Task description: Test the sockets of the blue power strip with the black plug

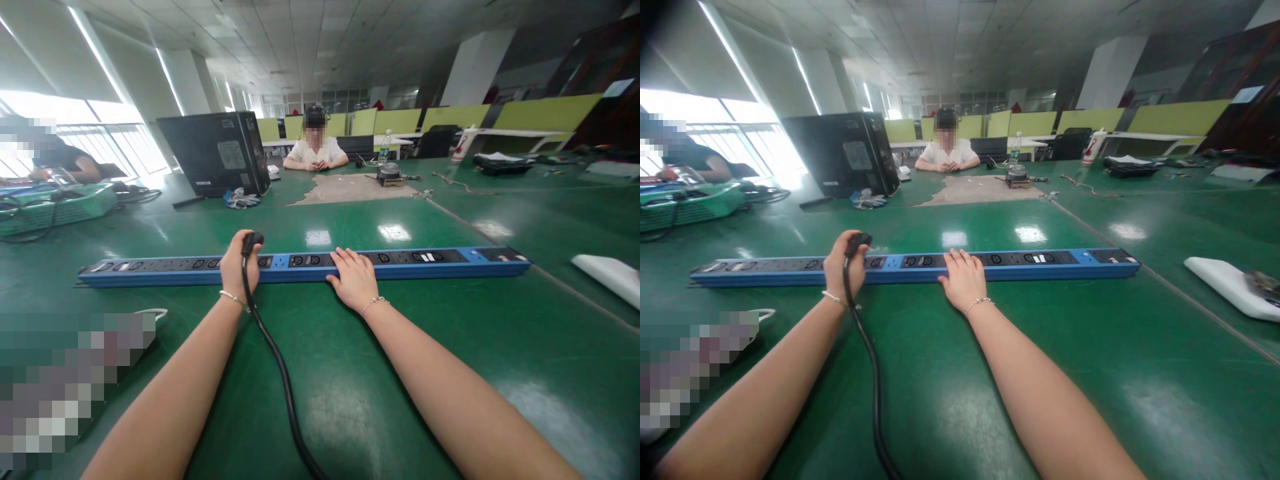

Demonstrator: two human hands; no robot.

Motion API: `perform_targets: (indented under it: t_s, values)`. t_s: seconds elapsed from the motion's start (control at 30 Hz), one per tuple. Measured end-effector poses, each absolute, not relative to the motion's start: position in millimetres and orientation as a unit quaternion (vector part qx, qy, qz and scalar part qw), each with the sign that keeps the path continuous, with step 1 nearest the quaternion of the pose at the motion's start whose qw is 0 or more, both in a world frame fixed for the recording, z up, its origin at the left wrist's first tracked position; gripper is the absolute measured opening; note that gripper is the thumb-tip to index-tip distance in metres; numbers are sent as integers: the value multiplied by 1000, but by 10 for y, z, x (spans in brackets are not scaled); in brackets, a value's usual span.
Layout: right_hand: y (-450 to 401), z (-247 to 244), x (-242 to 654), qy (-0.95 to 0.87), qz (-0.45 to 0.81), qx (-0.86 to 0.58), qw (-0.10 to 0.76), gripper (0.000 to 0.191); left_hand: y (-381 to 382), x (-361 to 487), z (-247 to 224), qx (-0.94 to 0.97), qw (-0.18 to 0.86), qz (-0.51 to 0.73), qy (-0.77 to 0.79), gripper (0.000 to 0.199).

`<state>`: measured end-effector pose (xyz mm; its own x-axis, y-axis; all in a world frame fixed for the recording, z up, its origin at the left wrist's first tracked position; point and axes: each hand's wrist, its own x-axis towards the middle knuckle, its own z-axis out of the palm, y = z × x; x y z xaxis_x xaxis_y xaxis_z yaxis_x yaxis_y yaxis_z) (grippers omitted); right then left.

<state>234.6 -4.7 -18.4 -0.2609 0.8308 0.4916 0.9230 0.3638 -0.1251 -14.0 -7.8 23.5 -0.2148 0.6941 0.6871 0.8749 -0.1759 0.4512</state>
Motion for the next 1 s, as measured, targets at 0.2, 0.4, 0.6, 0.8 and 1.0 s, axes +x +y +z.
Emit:
perform_targets:
  t_s: [0.2, 0.4, 0.6, 0.8, 1.0]
  values:
    - [-45, -180, 2346, -787, -90, -558, 247, 48, -44, -832, 263, -610, 72, -370, -697, 37]
    - [-42, -180, 2346, -786, -90, -559, 247, 48, -24, -1024, 108, -637, 44, -335, -693, 39]
    - [-36, -188, 2353, -787, -91, -558, 248, 49, -24, -1059, 145, -660, 65, -291, -690, 42]
    - [-31, -190, 2348, -787, -86, -560, 244, 49, -27, -1161, 138, -689, 81, -267, -669, 42]
    - [-40, -182, 2347, -786, -88, -559, 249, 48, -21, -1149, 130, -693, 67, -278, -661, 43]
